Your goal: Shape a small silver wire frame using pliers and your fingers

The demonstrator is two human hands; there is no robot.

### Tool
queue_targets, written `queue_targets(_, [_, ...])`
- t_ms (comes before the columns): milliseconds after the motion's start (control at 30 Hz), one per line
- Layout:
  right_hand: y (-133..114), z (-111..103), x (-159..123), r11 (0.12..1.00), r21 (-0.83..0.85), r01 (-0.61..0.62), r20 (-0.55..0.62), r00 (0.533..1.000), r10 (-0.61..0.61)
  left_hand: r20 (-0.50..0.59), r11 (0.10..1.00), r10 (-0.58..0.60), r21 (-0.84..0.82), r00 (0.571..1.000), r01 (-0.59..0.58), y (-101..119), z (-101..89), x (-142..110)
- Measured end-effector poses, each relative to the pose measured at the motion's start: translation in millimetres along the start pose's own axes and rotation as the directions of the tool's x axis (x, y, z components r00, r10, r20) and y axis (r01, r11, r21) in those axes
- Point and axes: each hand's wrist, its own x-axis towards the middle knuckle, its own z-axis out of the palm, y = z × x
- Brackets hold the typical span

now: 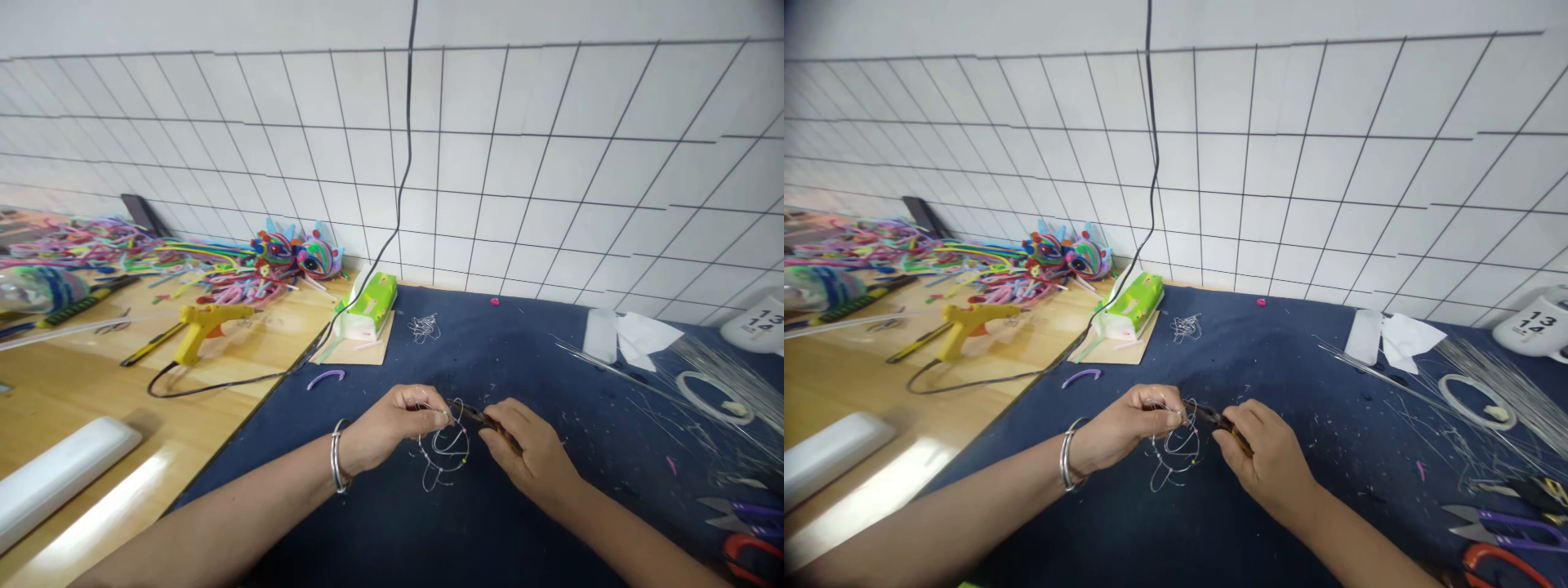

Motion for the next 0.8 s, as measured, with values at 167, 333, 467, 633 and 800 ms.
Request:
queue_targets(167, [-3.6, -2.6, 1.4, 0.999, 0.036, -0.016, 0.016, 1.0, 0.016, -0.004, 1.0, 0.026, 0.003, 1.0, -0.026, -0.1, -1.1, -0.5])
queue_targets(333, [-5.4, -5.5, 2.9, 0.996, 0.083, -0.043, 0.076, 0.996, 0.036, -0.012, 0.999, 0.038, 0.016, 0.999, -0.038, 0.1, -3.1, 0.5])
queue_targets(467, [-5.9, -6.5, 3.0, 0.996, 0.08, -0.027, 0.089, 0.996, 0.02, -0.01, 0.998, 0.065, 0.028, 0.998, -0.065, 1.2, -3.9, 0.5])
queue_targets(633, [-4.2, -7.3, 2.2, 0.999, -0.009, 0.04, 0.051, 0.998, -0.039, -0.014, 0.992, 0.111, 0.063, 0.994, -0.11, 2.3, -4.0, -0.2])
queue_targets(800, [-3.3, -7.8, 2.6, 0.991, -0.093, 0.099, 0.004, 0.995, -0.099, -0.016, 0.984, 0.139, 0.118, 0.99, -0.136, 0.9, -5.0, -0.5])
